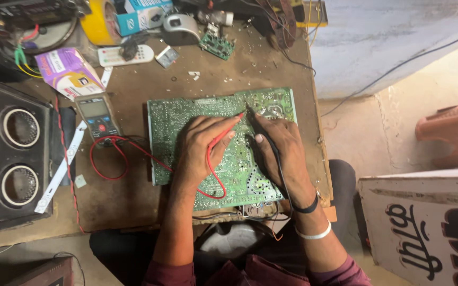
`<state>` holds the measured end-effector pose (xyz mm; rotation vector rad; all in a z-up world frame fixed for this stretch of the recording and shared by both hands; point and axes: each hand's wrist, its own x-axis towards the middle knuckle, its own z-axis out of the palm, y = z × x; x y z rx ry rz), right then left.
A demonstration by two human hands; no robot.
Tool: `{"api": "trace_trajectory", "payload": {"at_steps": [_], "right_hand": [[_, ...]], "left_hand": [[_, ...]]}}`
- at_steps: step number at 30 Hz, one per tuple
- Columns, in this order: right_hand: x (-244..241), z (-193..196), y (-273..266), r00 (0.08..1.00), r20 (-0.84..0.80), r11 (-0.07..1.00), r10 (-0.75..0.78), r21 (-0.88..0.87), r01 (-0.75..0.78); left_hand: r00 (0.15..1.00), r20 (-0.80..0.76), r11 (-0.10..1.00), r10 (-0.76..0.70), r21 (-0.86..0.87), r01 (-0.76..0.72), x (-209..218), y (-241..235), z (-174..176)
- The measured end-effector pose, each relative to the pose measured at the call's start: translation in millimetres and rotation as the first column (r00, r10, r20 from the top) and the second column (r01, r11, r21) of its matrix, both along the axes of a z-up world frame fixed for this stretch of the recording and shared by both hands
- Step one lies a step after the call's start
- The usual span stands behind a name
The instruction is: The person uses a multimeter with red and black probes to test points on a green circuit board placed on a cluttered workbench. The person moves the probes across various solder points and components while the multimeter display remains visible.
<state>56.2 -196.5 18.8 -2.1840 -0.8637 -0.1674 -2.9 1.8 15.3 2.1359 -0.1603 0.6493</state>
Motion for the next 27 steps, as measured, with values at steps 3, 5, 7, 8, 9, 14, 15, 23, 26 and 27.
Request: {"api": "trace_trajectory", "payload": {"at_steps": [3,5,7,8,9,14,15,23,26,27], "right_hand": [[1.3,1.3,-0.3,1.0,-0.005,1.0,0.007,-0.027,-0.007],[-0.6,2.1,-1.1,1.0,-0.021,1.0,0.0,0.003,0.0],[-1.7,1.7,-1.9,0.999,-0.037,0.999,-0.013,0.033,0.014],[-1.3,0.6,-2.0,0.999,-0.046,0.999,-0.019,0.048,0.021],[-0.4,-0.2,-3.1,0.998,-0.053,0.998,-0.026,0.061,0.029],[1.3,-4.1,-6.6,0.999,-0.031,0.997,-0.012,0.073,0.015],[0.7,-4.4,-6.2,1.0,-0.014,0.997,-0.005,0.074,0.006],[-2.7,-2.8,-5.1,0.992,-0.095,0.992,-0.088,0.086,0.096],[-2.5,-3.2,-4.9,0.994,-0.076,0.991,-0.075,0.101,0.082],[-2.4,-3.1,-5.2,0.996,-0.064,0.991,-0.068,0.108,0.075]], "left_hand": [[1.0,0.005,1.0,-0.02,-0.012,0.02,2.1,-0.1,-0.3],[1.0,0.002,1.0,-0.01,0.003,0.01,1.6,-0.1,0.2],[1.0,-0.007,1.0,-0.006,0.013,0.006,0.3,-0.3,0.4],[1.0,-0.016,1.0,-0.004,0.015,0.004,-0.8,-0.1,-0.1],[1.0,-0.023,1.0,-0.003,0.015,0.003,-1.2,-0.6,-0.9],[1.0,-0.006,0.999,-0.011,0.045,0.012,2.6,0.5,-6.4],[1.0,-0.008,0.999,-0.007,0.045,0.007,1.7,0.5,-7.6],[1.0,-0.024,1.0,0.01,0.006,-0.01,2.3,0.4,-11.6],[1.0,-0.004,1.0,0.02,0.001,-0.02,2.5,0.4,-11.9],[1.0,0.0,1.0,0.019,0.002,-0.019,2.8,0.3,-11.6]]}}
